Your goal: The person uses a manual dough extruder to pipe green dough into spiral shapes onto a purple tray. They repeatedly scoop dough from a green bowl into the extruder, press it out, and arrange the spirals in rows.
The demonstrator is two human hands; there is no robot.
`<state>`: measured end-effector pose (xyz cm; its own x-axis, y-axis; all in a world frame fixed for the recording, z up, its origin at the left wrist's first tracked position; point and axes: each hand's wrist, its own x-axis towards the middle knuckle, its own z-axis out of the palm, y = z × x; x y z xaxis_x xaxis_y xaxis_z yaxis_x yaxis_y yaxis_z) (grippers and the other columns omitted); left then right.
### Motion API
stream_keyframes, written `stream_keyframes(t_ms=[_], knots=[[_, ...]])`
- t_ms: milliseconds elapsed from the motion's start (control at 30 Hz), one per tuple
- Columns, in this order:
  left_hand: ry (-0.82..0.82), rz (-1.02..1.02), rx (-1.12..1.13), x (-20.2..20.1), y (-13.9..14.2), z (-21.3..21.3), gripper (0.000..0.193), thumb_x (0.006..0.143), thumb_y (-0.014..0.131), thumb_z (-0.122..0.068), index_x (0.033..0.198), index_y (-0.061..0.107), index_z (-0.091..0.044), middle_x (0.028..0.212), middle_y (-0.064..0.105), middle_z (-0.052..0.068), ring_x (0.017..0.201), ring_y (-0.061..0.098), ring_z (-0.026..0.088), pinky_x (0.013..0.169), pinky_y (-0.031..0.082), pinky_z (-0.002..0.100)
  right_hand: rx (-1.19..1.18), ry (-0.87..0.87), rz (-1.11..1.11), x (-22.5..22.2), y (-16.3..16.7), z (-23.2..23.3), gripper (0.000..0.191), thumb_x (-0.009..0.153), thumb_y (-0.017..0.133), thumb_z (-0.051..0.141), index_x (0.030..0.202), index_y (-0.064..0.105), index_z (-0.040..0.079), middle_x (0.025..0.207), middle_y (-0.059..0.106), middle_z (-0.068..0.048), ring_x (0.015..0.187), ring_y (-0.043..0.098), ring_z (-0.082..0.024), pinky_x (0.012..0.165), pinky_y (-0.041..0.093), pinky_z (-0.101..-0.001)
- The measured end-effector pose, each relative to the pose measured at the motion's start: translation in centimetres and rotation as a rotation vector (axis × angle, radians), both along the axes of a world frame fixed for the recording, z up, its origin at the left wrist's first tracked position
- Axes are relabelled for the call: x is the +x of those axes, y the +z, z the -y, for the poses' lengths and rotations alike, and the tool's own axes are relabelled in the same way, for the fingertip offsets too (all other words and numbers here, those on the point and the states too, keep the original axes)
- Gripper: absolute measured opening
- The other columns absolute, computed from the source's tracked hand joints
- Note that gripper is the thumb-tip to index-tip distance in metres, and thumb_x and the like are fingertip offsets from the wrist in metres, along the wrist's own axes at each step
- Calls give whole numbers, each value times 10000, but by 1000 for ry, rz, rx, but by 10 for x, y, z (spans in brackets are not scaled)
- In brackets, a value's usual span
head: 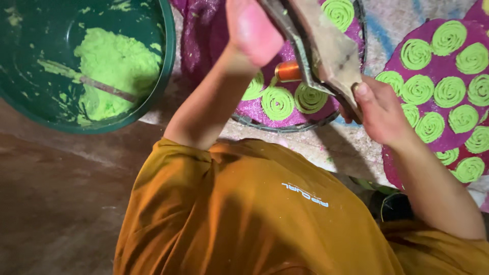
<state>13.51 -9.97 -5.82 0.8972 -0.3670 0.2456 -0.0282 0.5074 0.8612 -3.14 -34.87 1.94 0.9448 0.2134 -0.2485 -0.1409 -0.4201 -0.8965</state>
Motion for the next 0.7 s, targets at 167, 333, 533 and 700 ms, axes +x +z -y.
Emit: stream_keyframes(t_ms=[167, 333, 533, 700], knots=[[-20, 132, 257, 6, -24, -28, 276, 1027, 533, -237, 1221, 656, -86, 1220, 690, 65, 1193, 650, 222, 1104, 471, 408, 90, -46, 0, 5, -24, 14, 692, 1078, 364, 641, 1030, 617, -1, 756, 607, -50, 629, 570, -124, 577, 473, -285], [-24, 586, 1269, -37, -46, -39, 218, 925, 701, -323, 1010, 739, -125, 1004, 646, 93, 1035, 575, 265, 927, 362, 474, 274, -155, 30, 1, -46, 26, 668, 1102, 379, 623, 1102, 598, -8, 820, 627, -84, 669, 595, -154, 616, 499, -312], [67, 653, 1414, -58, -53, -25, 186, 793, 771, -357, 866, 751, -187, 1005, 656, 70, 1049, 581, 260, 893, 356, 458, 463, -260, 53, -12, -68, 31, 734, 1090, 400, 663, 1200, 597, -35, 880, 634, -120, 720, 603, -192, 648, 495, -341], [18, 428, 1252, -45, -48, -30, 84, 839, 758, -248, 849, 717, -175, 836, 710, 15, 858, 671, 235, 787, 455, 459, 594, -343, 79, -26, -78, 34, 727, 1087, 432, 659, 1253, 587, -32, 899, 629, -136, 697, 595, -221, 621, 477, -357]])
